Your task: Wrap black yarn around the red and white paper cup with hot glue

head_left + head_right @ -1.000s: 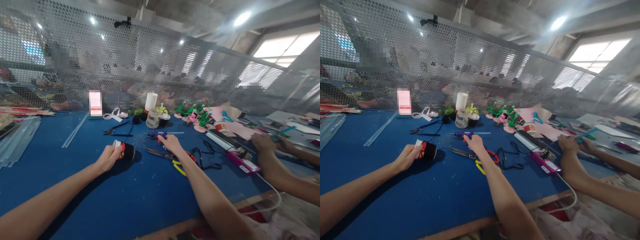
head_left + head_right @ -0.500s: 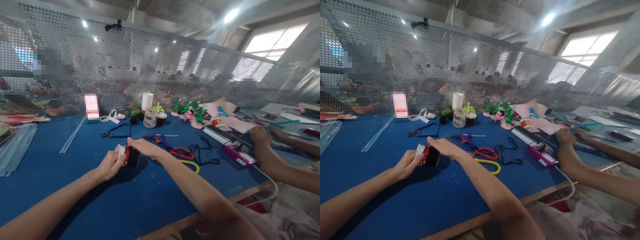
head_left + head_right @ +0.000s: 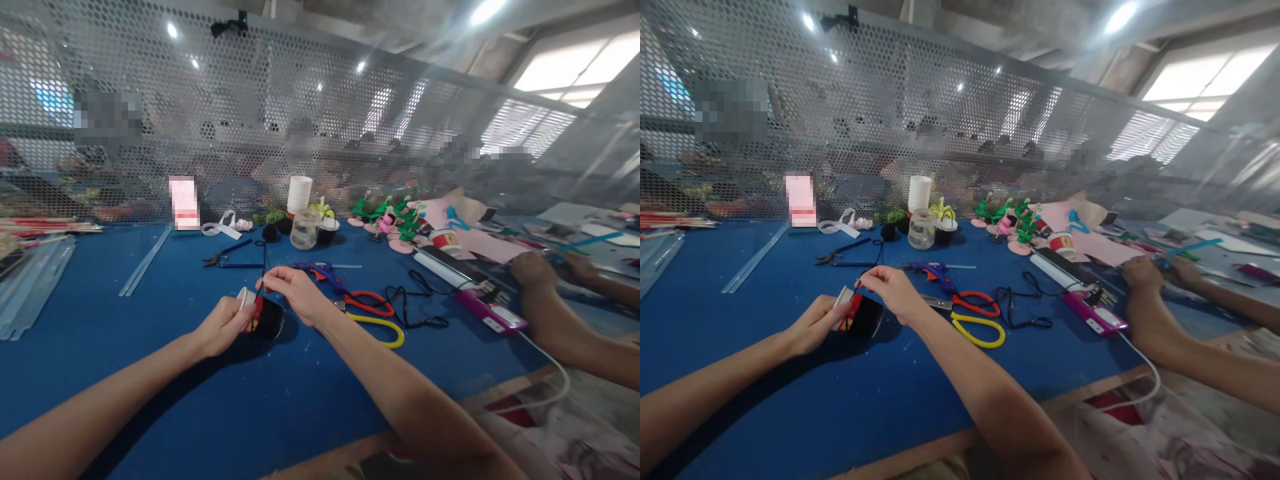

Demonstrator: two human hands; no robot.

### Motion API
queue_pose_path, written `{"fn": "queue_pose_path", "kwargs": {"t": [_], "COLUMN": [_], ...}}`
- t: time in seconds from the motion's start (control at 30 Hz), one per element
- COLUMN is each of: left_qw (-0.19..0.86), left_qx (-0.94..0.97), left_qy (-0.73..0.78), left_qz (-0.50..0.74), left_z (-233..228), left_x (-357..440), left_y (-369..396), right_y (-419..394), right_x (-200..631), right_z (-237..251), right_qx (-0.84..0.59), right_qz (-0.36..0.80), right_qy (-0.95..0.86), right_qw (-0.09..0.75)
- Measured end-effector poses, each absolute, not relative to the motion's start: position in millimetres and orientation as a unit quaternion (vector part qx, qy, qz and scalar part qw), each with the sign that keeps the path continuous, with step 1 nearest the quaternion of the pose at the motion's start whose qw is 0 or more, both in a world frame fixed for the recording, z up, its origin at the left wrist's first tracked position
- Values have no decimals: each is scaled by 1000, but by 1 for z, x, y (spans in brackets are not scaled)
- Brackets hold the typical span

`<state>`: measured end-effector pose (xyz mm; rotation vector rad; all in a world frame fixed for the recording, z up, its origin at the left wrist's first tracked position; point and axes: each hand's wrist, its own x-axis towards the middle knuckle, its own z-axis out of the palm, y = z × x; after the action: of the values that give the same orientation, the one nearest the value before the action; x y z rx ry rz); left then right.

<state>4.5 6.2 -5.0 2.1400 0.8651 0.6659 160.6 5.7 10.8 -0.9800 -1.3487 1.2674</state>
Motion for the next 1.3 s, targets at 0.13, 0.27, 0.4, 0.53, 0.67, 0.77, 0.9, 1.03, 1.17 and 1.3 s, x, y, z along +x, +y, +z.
{"fn": "queue_pose_path", "kwargs": {"t": [0.13,0.27,0.4,0.53,0.67,0.77,0.9,1.03,1.17,1.3], "left_qw": [358,360,362,388,450,480,502,523,528,535], "left_qx": [831,833,835,813,745,702,680,669,659,637], "left_qy": [338,331,332,361,424,451,459,458,467,487], "left_qz": [259,257,250,243,253,271,273,265,263,268], "left_z": [-4,-2,-4,-5,0,4,6,4,4,5], "left_x": [6,8,7,7,9,11,13,14,15,16], "left_y": [4,3,3,5,6,6,6,5,6,6], "right_y": [3,0,-3,-2,1,3,2,0,-3,-5], "right_x": [158,157,155,155,159,163,165,165,166,166], "right_z": [11,12,10,9,11,11,12,14,17,19], "right_qx": [-366,-336,-345,-378,-391,-399,-416,-436,-437,-436], "right_qz": [546,556,578,546,483,419,345,304,281,266], "right_qy": [-563,-570,-545,-552,-571,-608,-649,-659,-667,-670], "right_qw": [501,504,500,504,537,543,536,532,534,539]}}
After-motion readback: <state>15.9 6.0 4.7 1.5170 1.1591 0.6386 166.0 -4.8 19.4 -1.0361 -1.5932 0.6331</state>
